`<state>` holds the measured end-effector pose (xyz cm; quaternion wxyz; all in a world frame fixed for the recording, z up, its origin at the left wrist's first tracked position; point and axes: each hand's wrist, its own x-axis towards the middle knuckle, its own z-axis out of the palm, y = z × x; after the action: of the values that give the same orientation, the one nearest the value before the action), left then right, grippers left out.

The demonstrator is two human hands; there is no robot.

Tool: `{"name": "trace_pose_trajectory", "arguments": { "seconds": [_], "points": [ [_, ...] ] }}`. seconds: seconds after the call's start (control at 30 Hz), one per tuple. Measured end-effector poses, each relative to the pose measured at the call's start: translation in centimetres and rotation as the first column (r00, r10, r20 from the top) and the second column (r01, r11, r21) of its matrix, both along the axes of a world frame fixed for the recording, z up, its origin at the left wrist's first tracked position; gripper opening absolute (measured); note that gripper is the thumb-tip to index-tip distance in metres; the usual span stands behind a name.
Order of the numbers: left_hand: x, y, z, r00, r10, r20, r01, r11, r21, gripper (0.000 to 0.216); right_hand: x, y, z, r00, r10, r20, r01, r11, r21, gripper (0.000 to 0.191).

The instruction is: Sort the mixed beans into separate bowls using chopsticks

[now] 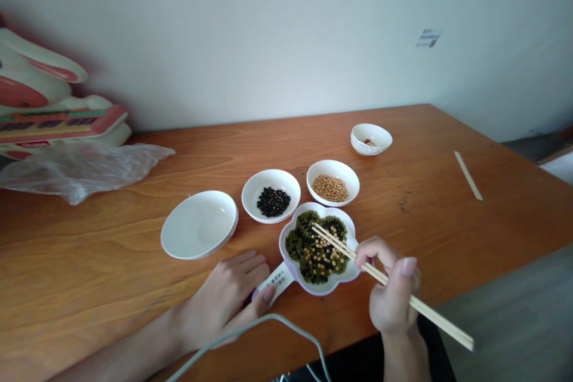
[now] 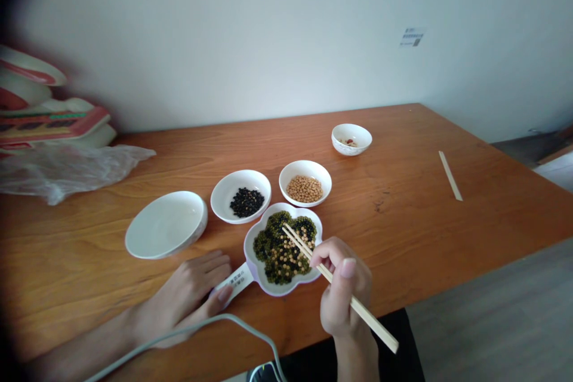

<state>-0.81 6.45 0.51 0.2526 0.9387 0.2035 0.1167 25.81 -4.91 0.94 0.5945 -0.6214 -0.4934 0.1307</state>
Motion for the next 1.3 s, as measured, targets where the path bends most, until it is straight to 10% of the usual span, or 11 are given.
{"name": "trace_pose_trajectory", "arguments": {
  "seconds": [0.73, 1.3],
  "points": [
    [0.1, 0.1, 0.3, 1.0, -0.02, -0.018, 0.019, 0.999, -0.038, 0.021, -0.8, 0.1, 0.1, 1.0, -0.013, -0.025, 0.012, 0.999, -0.047, 0.068],
    [-0.2, 0.2, 0.2, 0.998, -0.041, -0.057, 0.036, 0.995, -0.094, 0.02, 0.1, 1.7, 2.2, 0.939, -0.325, -0.114, 0.344, 0.869, 0.355, 0.079]
  ]
}}
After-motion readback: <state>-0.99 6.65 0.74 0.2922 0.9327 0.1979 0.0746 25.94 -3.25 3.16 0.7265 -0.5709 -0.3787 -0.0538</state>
